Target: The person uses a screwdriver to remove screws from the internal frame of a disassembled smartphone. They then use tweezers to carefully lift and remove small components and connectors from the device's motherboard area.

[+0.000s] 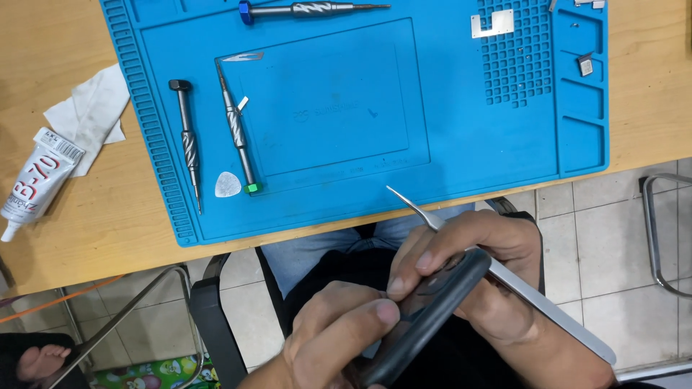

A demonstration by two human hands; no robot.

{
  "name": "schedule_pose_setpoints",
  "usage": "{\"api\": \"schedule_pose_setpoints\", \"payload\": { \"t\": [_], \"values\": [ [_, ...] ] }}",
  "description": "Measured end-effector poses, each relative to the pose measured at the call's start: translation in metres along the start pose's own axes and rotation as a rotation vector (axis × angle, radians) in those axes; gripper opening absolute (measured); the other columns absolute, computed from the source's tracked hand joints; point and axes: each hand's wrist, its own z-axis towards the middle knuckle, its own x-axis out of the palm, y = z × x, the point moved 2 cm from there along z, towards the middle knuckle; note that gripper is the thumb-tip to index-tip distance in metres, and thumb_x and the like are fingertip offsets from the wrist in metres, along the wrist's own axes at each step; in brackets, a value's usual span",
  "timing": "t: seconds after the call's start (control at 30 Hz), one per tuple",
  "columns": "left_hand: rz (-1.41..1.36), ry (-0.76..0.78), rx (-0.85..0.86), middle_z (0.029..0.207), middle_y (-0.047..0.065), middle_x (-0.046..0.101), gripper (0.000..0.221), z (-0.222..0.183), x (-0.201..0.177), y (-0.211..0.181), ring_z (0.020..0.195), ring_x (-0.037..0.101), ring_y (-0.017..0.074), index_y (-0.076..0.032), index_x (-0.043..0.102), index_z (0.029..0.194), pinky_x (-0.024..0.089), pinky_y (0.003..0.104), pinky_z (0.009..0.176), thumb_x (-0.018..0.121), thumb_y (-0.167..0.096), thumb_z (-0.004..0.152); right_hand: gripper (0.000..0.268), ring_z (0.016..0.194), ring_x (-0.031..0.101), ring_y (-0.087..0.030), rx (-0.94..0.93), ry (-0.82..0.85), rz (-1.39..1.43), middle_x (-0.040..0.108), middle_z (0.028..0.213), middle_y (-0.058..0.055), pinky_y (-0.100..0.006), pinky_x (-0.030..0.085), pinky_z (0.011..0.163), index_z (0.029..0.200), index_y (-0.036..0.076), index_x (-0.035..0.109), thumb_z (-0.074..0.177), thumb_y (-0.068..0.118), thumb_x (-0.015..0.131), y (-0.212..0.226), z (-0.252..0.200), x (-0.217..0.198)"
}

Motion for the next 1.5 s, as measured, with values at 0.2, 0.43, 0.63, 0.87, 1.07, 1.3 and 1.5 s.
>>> {"api": "schedule_pose_setpoints", "payload": {
  "t": [0.2, 0.43, 0.63, 0.87, 1.07, 1.3, 1.5],
  "values": [
    [-0.063, -0.031, 0.087, 0.090, 0.010, 0.067, 0.024, -0.005, -0.002, 0.017, 0.068, 0.073, 0.0187, -0.009, 0.062, 0.111, 0.060, 0.029, 0.061, 0.063, -0.031, 0.102, 0.031, 0.074, 0.075, -0.027, -0.010, 0.026, 0.070, 0.075, 0.086, -0.017, -0.034, 0.065, 0.060, 0.102, 0.005, 0.067, 0.106, 0.035, 0.072, -0.003, 0.002, -0.001],
    [-0.128, 0.125, -0.009, 0.103, 0.013, 0.066, 0.035, -0.006, -0.007, 0.015, 0.082, 0.074, 0.0190, -0.007, 0.060, 0.119, 0.061, 0.029, 0.073, 0.053, -0.039, 0.107, 0.031, 0.075, 0.076, -0.027, -0.004, 0.038, 0.054, 0.076, 0.087, -0.019, -0.033, 0.066, 0.062, 0.104, 0.004, 0.066, 0.107, 0.035, 0.071, -0.004, 0.003, -0.003],
    [-0.173, -0.023, 0.068, 0.098, 0.014, 0.064, 0.043, -0.006, 0.003, 0.026, 0.078, 0.072, 0.0174, -0.003, 0.058, 0.116, 0.061, 0.025, 0.069, 0.044, -0.044, 0.115, 0.030, 0.076, 0.078, -0.029, 0.011, 0.009, 0.047, 0.076, 0.086, -0.019, -0.035, 0.066, 0.065, 0.102, 0.003, 0.067, 0.105, 0.032, 0.070, -0.004, 0.004, -0.002],
    [0.060, -0.233, 0.274, 0.117, 0.022, 0.058, 0.092, 0.001, 0.013, 0.033, 0.088, 0.067, 0.0196, -0.023, 0.028, 0.166, 0.062, 0.024, 0.071, 0.080, -0.002, 0.093, 0.031, 0.085, 0.080, -0.021, 0.119, -0.108, -0.298, 0.081, 0.101, -0.013, -0.029, 0.064, 0.078, 0.105, 0.002, 0.074, 0.092, 0.029, 0.070, -0.013, -0.008, -0.020],
    [-0.263, -0.219, -0.136, 0.155, 0.027, 0.050, 0.090, 0.012, 0.007, 0.038, 0.139, 0.056, 0.0277, 0.007, 0.027, 0.157, 0.050, 0.038, 0.120, 0.080, -0.005, 0.085, 0.044, 0.102, 0.080, -0.031, 0.074, -0.067, -0.204, 0.077, 0.114, -0.022, -0.038, 0.068, 0.090, 0.124, -0.008, 0.064, 0.092, 0.021, 0.073, -0.016, -0.006, -0.018],
    [-0.255, -0.282, -0.111, 0.160, 0.022, 0.039, 0.082, 0.024, 0.009, 0.058, 0.149, 0.045, 0.0283, 0.003, 0.027, 0.156, 0.043, 0.038, 0.127, 0.076, -0.005, 0.091, 0.043, 0.044, 0.044, -0.004, -0.066, 0.107, -0.590, 0.080, 0.089, -0.012, -0.019, 0.036, 0.044, 0.127, 0.000, 0.064, 0.086, 0.007, 0.078, -0.012, 0.030, -0.046],
    [0.110, 0.195, 0.022, 0.128, 0.016, 0.062, 0.078, 0.055, -0.019, 0.077, 0.111, 0.064, 0.0242, -0.005, 0.032, 0.158, 0.057, 0.035, 0.099, 0.078, -0.025, 0.098, 0.031, 0.110, 0.079, -0.027, 0.089, 0.668, -1.028, 0.081, 0.118, -0.008, -0.042, 0.062, 0.087, 0.125, 0.012, 0.073, 0.095, 0.015, 0.065, 0.030, 0.111, -0.028]
  ]
}}
